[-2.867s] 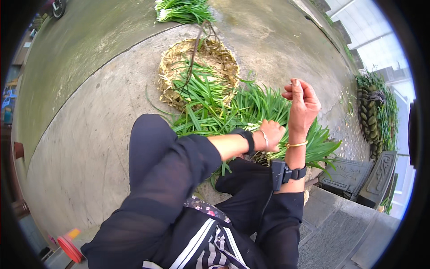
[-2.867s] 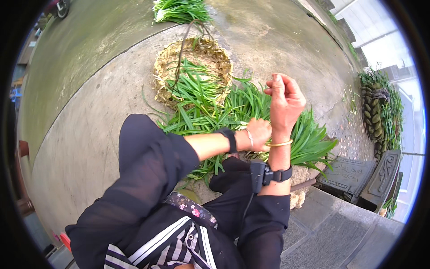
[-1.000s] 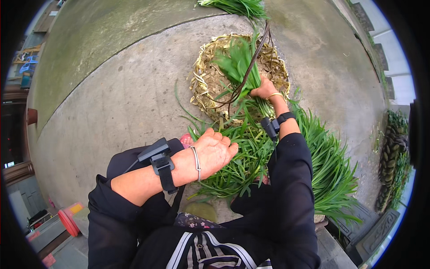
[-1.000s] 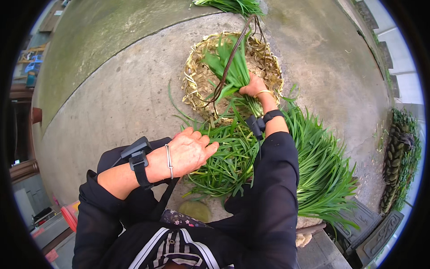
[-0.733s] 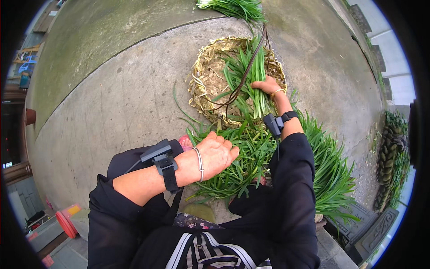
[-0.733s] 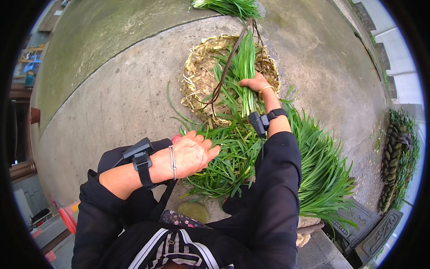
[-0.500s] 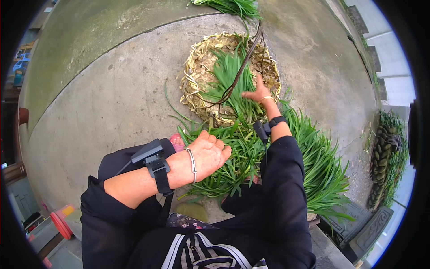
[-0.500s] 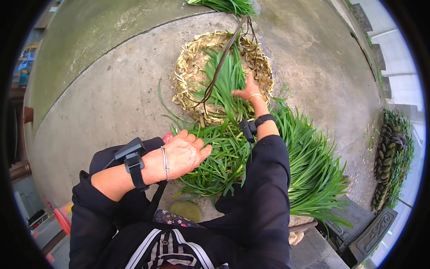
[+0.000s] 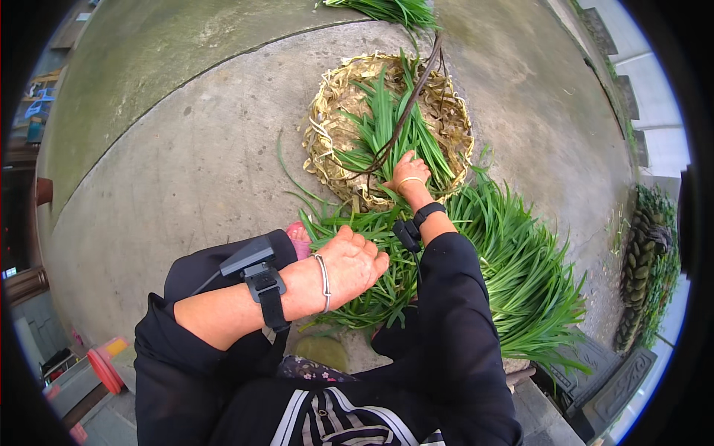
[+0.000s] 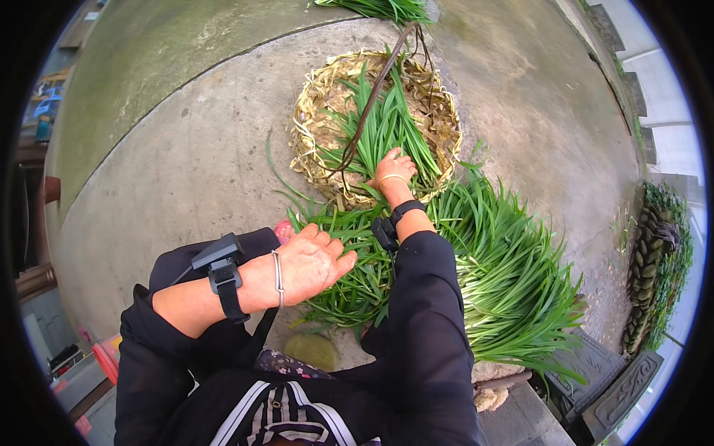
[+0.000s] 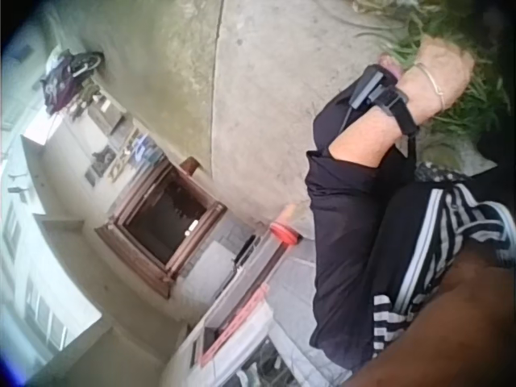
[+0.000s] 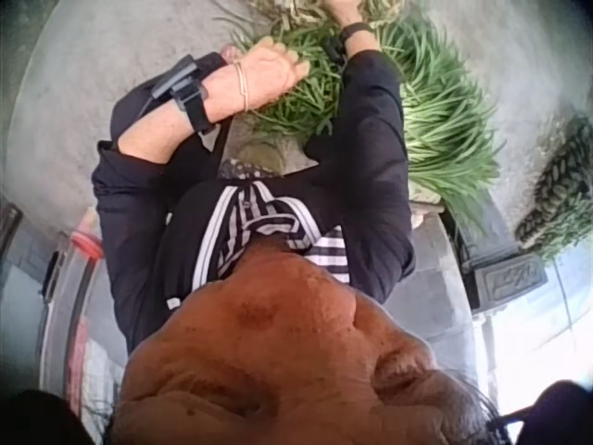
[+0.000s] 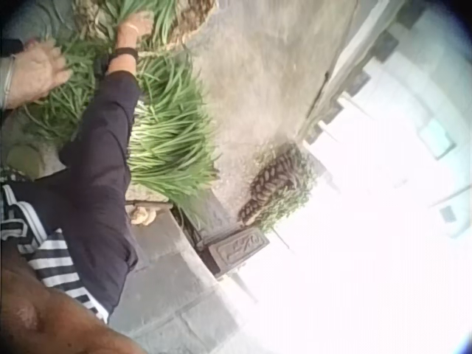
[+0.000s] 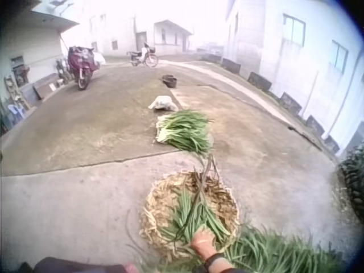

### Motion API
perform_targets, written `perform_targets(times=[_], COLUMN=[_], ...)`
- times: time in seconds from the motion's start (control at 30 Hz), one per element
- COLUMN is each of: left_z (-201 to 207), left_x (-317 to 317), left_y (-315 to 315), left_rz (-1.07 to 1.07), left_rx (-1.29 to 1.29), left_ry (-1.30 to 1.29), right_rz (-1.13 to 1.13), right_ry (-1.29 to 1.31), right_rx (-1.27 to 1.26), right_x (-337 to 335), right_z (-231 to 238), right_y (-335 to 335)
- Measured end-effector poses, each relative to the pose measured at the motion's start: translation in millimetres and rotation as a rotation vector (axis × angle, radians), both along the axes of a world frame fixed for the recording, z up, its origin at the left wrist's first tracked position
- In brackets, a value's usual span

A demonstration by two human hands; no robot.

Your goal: The recorder is sitting outdoors sorting bunches of green vegetables, likely scallions or chives, from a pile into a wicker basket.

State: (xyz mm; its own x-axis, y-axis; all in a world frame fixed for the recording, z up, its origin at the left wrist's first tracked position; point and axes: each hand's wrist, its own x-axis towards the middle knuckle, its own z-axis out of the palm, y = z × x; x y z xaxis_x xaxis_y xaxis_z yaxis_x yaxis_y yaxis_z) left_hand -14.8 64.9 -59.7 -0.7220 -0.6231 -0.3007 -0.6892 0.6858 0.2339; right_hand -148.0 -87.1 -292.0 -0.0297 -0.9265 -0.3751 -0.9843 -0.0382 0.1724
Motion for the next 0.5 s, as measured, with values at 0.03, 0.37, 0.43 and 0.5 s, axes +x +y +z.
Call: perform_targets(times=[0.03, 0.37, 0.43, 0.5], left_z=[0, -8, -10, -9], left_x=[0, 3, 3, 4], left_y=[0, -1, -1, -3], left_rz=[-0.003, 0.020, 0.026, -0.047], left_rx=[0.006, -0.039, -0.037, -0.162], left_ry=[-0.020, 0.057, 0.075, 0.163], right_rz=[0.000, -0.410, -0.569, -0.510], right_ry=[-0.002, -1.307, -1.628, -1.158], right_rx=[-0.001, 0.479, 0.479, 0.236], right_x=[-3, -56, -58, -47], right_z=[-5, 58, 77, 93], right_y=[-2, -59, -63, -53])
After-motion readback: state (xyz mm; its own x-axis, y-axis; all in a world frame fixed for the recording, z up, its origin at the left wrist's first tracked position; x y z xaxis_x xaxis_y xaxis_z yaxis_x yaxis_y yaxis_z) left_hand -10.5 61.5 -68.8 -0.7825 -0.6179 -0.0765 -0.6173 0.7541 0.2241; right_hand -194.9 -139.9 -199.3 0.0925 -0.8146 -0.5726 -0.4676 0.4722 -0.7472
